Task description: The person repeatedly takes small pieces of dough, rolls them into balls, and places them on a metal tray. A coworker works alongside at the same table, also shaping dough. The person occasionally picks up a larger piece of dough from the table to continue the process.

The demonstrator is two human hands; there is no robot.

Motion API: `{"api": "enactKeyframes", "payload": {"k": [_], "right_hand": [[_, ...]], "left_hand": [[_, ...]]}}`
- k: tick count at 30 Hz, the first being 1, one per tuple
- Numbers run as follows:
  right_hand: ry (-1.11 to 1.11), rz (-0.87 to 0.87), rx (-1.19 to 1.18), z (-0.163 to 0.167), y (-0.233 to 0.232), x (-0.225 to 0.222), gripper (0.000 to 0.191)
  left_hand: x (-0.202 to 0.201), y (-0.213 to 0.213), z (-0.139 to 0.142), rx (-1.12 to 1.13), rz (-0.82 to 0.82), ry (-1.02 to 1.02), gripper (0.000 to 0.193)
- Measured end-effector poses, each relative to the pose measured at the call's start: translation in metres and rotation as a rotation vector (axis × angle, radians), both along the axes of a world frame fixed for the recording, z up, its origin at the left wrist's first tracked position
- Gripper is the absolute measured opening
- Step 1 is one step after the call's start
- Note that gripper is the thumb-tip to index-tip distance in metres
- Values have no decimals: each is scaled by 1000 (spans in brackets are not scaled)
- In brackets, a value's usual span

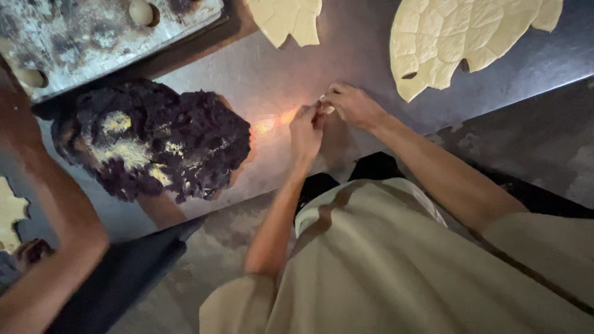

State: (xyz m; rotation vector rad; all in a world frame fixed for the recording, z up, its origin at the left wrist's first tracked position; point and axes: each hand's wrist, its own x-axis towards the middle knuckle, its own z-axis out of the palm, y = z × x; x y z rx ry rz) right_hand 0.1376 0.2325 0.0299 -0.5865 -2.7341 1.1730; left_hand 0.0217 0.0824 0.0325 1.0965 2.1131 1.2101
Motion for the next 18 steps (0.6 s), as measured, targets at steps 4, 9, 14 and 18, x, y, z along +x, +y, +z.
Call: {"api": "enactKeyframes", "payload": {"k": [4,9,14,18], "right_hand": [[50,-46,35,-4,5,0,21],[234,68,-23,5,9,7,23],[94,3,39,11,0,7,12],[219,-19,108,10,-14,4,29]], "left_hand": [[0,3,7,0,1,-57,41],[-14,10,8,32,-91,-18,37],[-21,8,0,103,-123,-3,29],[-22,14,2,108,-61,32,35]]}}
